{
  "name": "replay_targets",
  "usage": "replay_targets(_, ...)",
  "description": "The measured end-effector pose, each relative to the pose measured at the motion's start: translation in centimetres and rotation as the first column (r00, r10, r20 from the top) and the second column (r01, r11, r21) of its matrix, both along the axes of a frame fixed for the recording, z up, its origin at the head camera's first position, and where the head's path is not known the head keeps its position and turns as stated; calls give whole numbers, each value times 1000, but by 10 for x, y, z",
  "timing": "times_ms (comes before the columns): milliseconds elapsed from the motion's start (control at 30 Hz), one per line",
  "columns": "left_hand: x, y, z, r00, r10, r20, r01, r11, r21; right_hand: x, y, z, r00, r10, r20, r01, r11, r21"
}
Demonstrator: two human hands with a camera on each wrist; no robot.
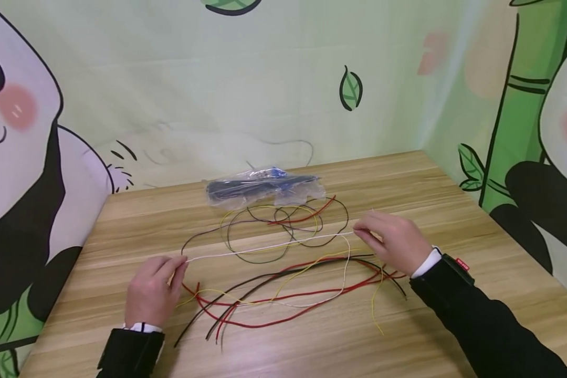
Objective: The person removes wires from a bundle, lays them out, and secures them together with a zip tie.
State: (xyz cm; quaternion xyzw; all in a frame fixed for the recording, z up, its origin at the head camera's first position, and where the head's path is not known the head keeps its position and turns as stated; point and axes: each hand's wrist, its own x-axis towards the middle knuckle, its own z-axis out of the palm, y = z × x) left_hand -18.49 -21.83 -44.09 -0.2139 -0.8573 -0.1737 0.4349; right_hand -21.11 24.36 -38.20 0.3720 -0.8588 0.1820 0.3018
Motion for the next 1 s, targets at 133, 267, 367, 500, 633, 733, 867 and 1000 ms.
replay_targets(133,1,3,0,1000,4,16,-4,1000,-13,1,11,-11,999,-41,-13,41,999,-16)
replay_targets(267,3,4,0,997,19,72,-18,1000,-13,3,24,-23,996,-87,19,89,994,-71)
replay_targets(367,4,4,0,994,13,106,-9,999,-38,3,33,-34,987,-141,73,149,982,-116)
replay_targets(500,4,0,0,990,-36,136,45,997,-68,2,43,-44,969,-215,123,233,960,-154)
replay_targets(633,4,-5,-1,985,-67,156,78,994,-70,-1,50,-46,958,-233,164,262,947,-184)
replay_targets(733,3,-7,0,984,-60,168,76,993,-87,-1,57,-45,950,-244,194,279,942,-184)
replay_targets(867,2,-5,1,980,-54,192,76,991,-108,1,64,-45,937,-267,225,306,938,-164)
replay_targets(1000,2,-2,0,973,-65,222,95,987,-129,1,69,-45,935,-288,205,318,939,-130)
